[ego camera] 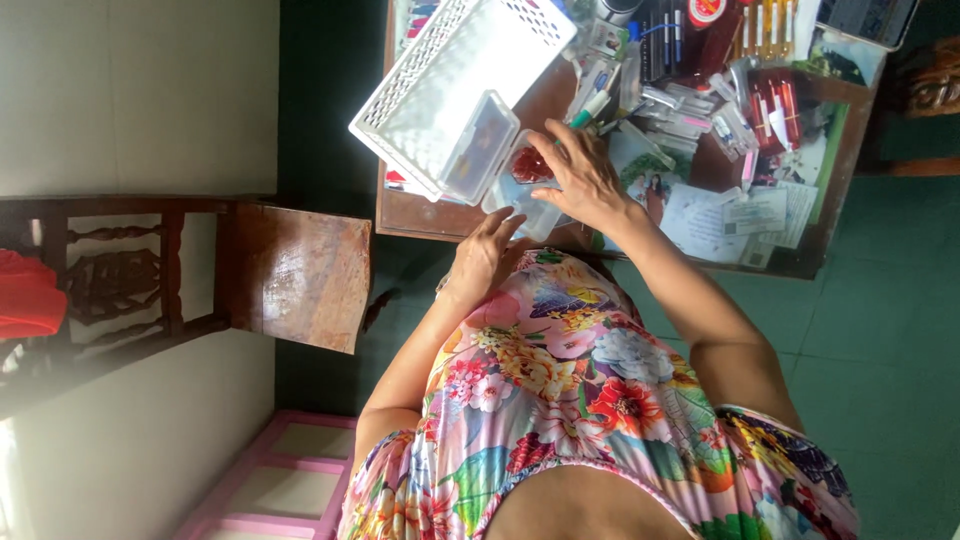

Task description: The person wipes small plastic containers and red pens with a cloth, then places them into a white basket on a cluttered table. The person handles items one at a time and continues to sort and wipe additional pens and containers.

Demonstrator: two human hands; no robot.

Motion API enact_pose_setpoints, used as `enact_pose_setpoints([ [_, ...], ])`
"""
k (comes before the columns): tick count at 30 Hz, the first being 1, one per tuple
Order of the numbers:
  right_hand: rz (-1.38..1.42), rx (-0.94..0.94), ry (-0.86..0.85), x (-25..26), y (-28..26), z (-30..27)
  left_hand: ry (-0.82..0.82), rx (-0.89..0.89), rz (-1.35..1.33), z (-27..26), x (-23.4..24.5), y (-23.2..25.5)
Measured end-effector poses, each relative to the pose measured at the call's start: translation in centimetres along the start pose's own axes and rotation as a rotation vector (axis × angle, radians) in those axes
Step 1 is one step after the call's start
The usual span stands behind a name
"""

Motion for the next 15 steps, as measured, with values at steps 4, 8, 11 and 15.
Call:
enact_pose_setpoints([
  [4,0.052,0.004,0.111,2.6,1.2,-1.9,0.051,-0.012,0.05,0.2,0.4,1.6],
  [8,0.045,-0.005,0.296,5.1,4.5,-5.1,0.112,-0.016,0.054,0.5,0.0,4.0],
  [11,0.106,-0.052,0.349,3.5,10.0,-8.9,0.108,-0.012,-0.012,0.6,-2.2,6.0],
  [15,0.079,-0.132,0.303,7.0,14.2,-13.7,0.03,-0.037,-0.182,2.4,-4.6,12.1],
])
Point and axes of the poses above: each hand's wrist, its own z-axis towards the middle knuckle, its own x-axis out of the back of the hand, y = z × x, the point moved 7 cm from there along z, towards the middle knuckle, and after that the axes turned 7 degrees about -z, right-handed, at the moved point
